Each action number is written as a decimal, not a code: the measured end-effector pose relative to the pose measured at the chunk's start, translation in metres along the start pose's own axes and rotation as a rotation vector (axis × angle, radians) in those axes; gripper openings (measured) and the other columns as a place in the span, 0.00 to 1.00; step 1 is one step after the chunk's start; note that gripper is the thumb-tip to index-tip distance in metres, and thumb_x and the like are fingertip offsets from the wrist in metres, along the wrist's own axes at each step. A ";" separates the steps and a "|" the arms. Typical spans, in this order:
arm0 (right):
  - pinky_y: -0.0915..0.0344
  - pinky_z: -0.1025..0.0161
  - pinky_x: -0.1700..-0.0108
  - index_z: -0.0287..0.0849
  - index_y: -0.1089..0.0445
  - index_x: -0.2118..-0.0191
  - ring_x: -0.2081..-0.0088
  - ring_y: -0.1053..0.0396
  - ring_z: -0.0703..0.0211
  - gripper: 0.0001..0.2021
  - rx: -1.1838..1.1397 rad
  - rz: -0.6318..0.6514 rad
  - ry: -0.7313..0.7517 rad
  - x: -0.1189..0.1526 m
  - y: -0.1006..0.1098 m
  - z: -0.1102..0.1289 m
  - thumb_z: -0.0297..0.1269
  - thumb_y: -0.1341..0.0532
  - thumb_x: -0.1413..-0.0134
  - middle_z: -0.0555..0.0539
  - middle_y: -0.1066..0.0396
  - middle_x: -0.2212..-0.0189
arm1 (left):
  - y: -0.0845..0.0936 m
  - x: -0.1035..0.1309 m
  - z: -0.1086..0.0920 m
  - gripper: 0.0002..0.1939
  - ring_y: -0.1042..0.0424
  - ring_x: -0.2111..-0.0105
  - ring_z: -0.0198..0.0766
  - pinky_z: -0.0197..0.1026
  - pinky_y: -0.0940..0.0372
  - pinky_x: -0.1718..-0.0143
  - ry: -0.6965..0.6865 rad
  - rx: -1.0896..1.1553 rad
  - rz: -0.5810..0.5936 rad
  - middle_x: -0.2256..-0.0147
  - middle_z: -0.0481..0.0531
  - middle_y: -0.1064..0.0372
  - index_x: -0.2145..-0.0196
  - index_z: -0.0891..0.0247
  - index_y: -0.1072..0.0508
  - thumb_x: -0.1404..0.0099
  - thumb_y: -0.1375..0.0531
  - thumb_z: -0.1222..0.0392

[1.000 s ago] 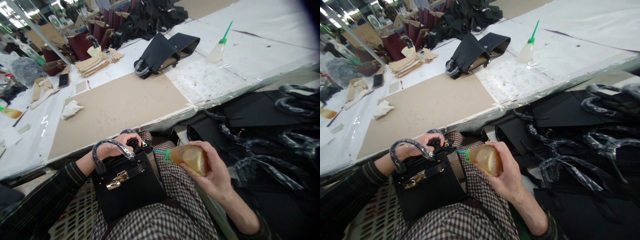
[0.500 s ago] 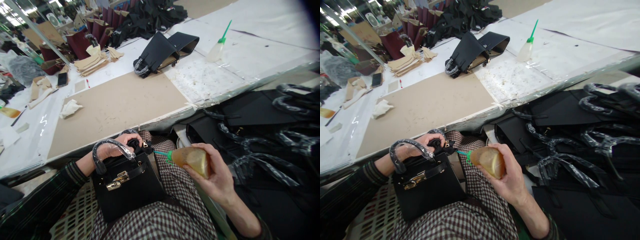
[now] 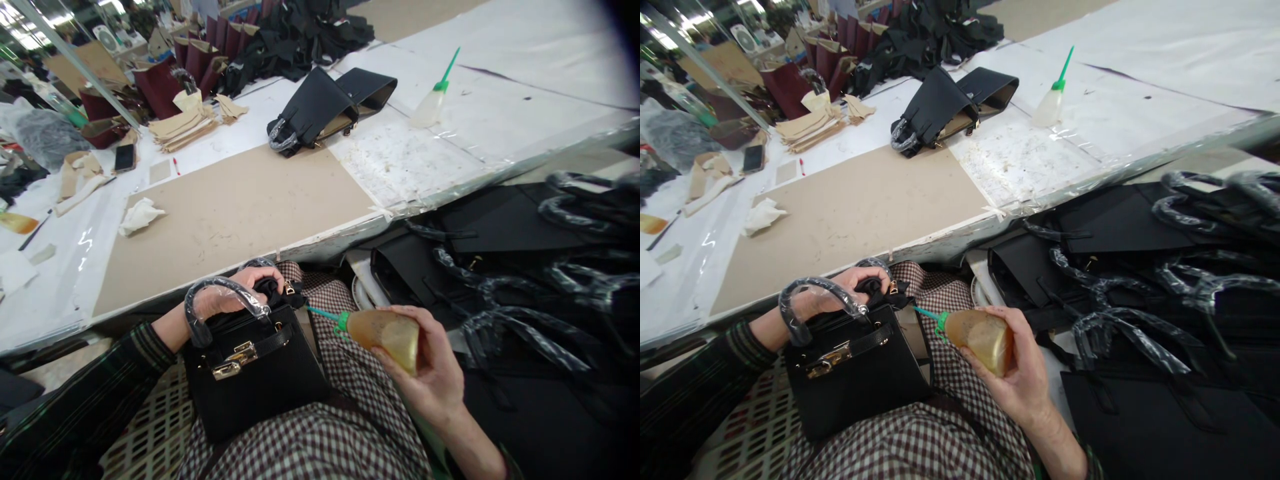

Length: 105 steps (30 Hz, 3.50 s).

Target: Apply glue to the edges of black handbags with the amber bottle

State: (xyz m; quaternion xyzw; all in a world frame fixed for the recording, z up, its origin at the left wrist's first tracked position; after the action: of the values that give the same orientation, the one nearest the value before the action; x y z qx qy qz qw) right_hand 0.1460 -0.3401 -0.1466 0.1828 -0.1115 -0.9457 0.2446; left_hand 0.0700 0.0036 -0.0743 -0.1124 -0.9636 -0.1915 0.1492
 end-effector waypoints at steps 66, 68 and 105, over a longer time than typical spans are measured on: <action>0.29 0.51 0.53 0.46 0.33 0.47 0.57 0.26 0.48 0.24 0.126 0.317 -0.374 -0.033 0.010 0.031 0.53 0.33 0.44 0.46 0.25 0.55 | -0.023 0.086 -0.097 0.19 0.29 0.60 0.34 0.36 0.38 0.54 0.068 -0.404 0.033 0.59 0.40 0.27 0.59 0.56 0.31 0.46 0.45 0.75; 0.29 0.52 0.53 0.46 0.32 0.47 0.57 0.26 0.48 0.26 0.096 0.224 -0.415 -0.038 0.013 0.030 0.54 0.32 0.46 0.46 0.25 0.56 | -0.025 0.091 -0.096 0.18 0.30 0.59 0.34 0.37 0.39 0.53 0.029 -0.447 0.036 0.60 0.40 0.28 0.60 0.56 0.32 0.45 0.45 0.76; 0.40 0.36 0.37 0.40 0.37 0.43 0.43 0.34 0.36 0.36 -0.017 0.014 -0.115 -0.278 -0.100 -0.044 0.43 0.28 0.59 0.36 0.30 0.45 | -0.034 0.099 -0.043 0.20 0.29 0.62 0.36 0.36 0.36 0.58 0.028 -0.042 -0.263 0.63 0.45 0.27 0.62 0.58 0.30 0.52 0.46 0.75</action>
State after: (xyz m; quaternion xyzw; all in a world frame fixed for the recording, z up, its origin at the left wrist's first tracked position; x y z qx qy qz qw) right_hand 0.3476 -0.1201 -0.1357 0.1251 -0.1184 -0.9539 0.2459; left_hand -0.0207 -0.0287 -0.0150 0.0146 -0.9635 -0.2312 0.1339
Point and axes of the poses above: each hand's wrist, its own x-axis away from the middle knuckle, its own y-axis out of the back of the hand, z = x × y, the point moved 1 cm from there along -x, towards the middle knuckle
